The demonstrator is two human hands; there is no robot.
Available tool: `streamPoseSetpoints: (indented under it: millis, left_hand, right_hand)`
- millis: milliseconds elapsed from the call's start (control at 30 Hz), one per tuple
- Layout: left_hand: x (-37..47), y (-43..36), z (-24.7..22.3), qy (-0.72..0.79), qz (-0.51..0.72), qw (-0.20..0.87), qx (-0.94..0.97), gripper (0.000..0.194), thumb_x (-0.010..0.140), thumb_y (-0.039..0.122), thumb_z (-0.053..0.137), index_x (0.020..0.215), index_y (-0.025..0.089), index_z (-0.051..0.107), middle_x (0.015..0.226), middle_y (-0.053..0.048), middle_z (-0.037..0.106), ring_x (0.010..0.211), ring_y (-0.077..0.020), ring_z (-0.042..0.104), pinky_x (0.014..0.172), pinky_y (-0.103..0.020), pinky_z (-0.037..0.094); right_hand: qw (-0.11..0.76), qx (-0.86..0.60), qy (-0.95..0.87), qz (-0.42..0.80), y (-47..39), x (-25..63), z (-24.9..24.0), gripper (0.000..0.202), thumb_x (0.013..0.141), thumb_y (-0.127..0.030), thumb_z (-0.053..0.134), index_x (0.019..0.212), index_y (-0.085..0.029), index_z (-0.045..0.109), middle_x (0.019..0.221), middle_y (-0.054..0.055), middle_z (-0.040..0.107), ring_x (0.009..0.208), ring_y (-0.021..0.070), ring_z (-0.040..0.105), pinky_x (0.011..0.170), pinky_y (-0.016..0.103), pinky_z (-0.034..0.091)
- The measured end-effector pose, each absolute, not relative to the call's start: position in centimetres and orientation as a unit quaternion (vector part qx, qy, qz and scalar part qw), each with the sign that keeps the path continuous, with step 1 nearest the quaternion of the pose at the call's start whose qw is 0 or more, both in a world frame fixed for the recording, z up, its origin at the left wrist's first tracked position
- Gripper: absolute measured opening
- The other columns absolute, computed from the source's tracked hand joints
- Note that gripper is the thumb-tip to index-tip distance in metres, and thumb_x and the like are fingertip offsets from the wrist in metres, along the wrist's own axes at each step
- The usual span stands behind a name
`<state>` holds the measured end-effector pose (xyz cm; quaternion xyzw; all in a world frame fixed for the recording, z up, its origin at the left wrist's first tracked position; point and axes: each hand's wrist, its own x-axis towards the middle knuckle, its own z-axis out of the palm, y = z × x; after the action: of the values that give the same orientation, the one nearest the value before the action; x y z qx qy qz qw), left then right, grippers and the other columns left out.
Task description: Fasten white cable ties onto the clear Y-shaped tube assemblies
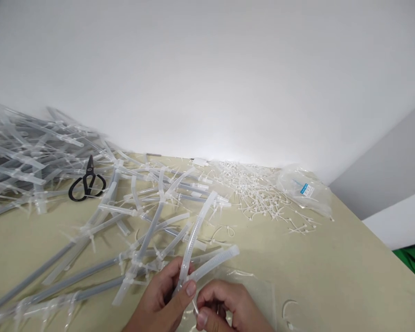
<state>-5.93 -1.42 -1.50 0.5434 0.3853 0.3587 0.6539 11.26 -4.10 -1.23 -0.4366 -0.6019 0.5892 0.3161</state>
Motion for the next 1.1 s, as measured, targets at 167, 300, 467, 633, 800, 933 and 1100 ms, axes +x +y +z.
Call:
streamPoseSetpoints:
  millis: [167, 300, 467, 633, 800, 933, 1100]
  left_hand:
    - [-6.5, -1.2, -1.2, 0.395, 0.314, 0.612, 0.608, 0.028, 0.087, 0.046, 0.047, 0.081, 0.019, 0.048, 0.067, 0.002, 0.044, 0.065, -0.0127, 0.041, 0.059, -0.023, 0.035]
    - [-6.3, -1.2, -0.8, 0.41, 0.315, 0.587, 0.623, 0.029, 0.088, 0.047, 0.045, 0.083, 0.018, 0.05, 0.066, 0.002, 0.045, 0.062, -0.0124, 0.042, 0.056, -0.022, 0.034]
    - [-6.2, -1.3, -0.5, 0.439, 0.324, 0.557, 0.626, 0.03, 0.089, 0.047, 0.043, 0.087, 0.018, 0.051, 0.063, 0.003, 0.044, 0.059, -0.0118, 0.041, 0.055, -0.022, 0.032]
    - [-6.1, -1.4, -0.7, 0.436, 0.322, 0.563, 0.624, 0.029, 0.088, 0.047, 0.044, 0.085, 0.019, 0.05, 0.064, 0.003, 0.045, 0.059, -0.0117, 0.041, 0.056, -0.022, 0.033]
    - [-6.0, -1.5, -0.3, 0.437, 0.337, 0.577, 0.602, 0.029, 0.087, 0.048, 0.046, 0.084, 0.019, 0.05, 0.064, 0.004, 0.043, 0.061, -0.0117, 0.04, 0.057, -0.022, 0.033]
    - [-6.1, -1.4, -0.4, 0.425, 0.332, 0.58, 0.61, 0.028, 0.088, 0.046, 0.045, 0.083, 0.019, 0.049, 0.065, 0.004, 0.045, 0.061, -0.0114, 0.041, 0.058, -0.021, 0.034]
    - [-6.3, -1.4, -1.4, 0.407, 0.321, 0.57, 0.637, 0.027, 0.088, 0.046, 0.045, 0.084, 0.019, 0.049, 0.063, 0.003, 0.045, 0.058, -0.0112, 0.04, 0.054, -0.021, 0.032]
  right_hand:
    - [0.327, -0.417, -0.574, 0.625, -4.2, 11.5, -1.6, 0.027, 0.085, -0.042, 0.057, 0.079, -0.016, 0.06, 0.068, 0.002, 0.056, 0.058, 0.0093, 0.045, 0.054, 0.021, 0.039]
    - [0.335, -0.401, -0.529, 0.669, -4.2, 11.6, -1.6, 0.026, 0.084, -0.042, 0.059, 0.082, -0.016, 0.058, 0.068, 0.002, 0.057, 0.058, 0.0085, 0.047, 0.056, 0.02, 0.039]
    - [0.328, -0.391, -0.517, 0.687, -4.2, 11.5, -1.4, 0.026, 0.083, -0.042, 0.061, 0.08, -0.016, 0.058, 0.066, 0.001, 0.058, 0.056, 0.0074, 0.047, 0.056, 0.02, 0.039]
    - [0.329, -0.404, -0.5, 0.692, -4.2, 11.3, -1.7, 0.03, 0.081, -0.045, 0.062, 0.08, -0.016, 0.057, 0.065, 0.001, 0.057, 0.053, 0.0064, 0.046, 0.051, 0.018, 0.036]
    - [0.33, -0.423, -0.49, 0.687, -4.1, 11.2, -1.6, 0.036, 0.08, -0.05, 0.061, 0.078, -0.015, 0.054, 0.063, 0.001, 0.056, 0.048, 0.0051, 0.044, 0.046, 0.016, 0.032]
    - [0.327, -0.421, -0.489, 0.69, -4.2, 11.2, -1.6, 0.037, 0.079, -0.051, 0.062, 0.077, -0.015, 0.054, 0.062, 0.0, 0.056, 0.047, 0.0045, 0.043, 0.045, 0.016, 0.031]
    - [0.33, -0.431, -0.491, 0.681, -4.2, 11.0, -1.6, 0.039, 0.078, -0.054, 0.061, 0.076, -0.016, 0.053, 0.061, 0.0, 0.055, 0.046, 0.0045, 0.042, 0.045, 0.016, 0.03]
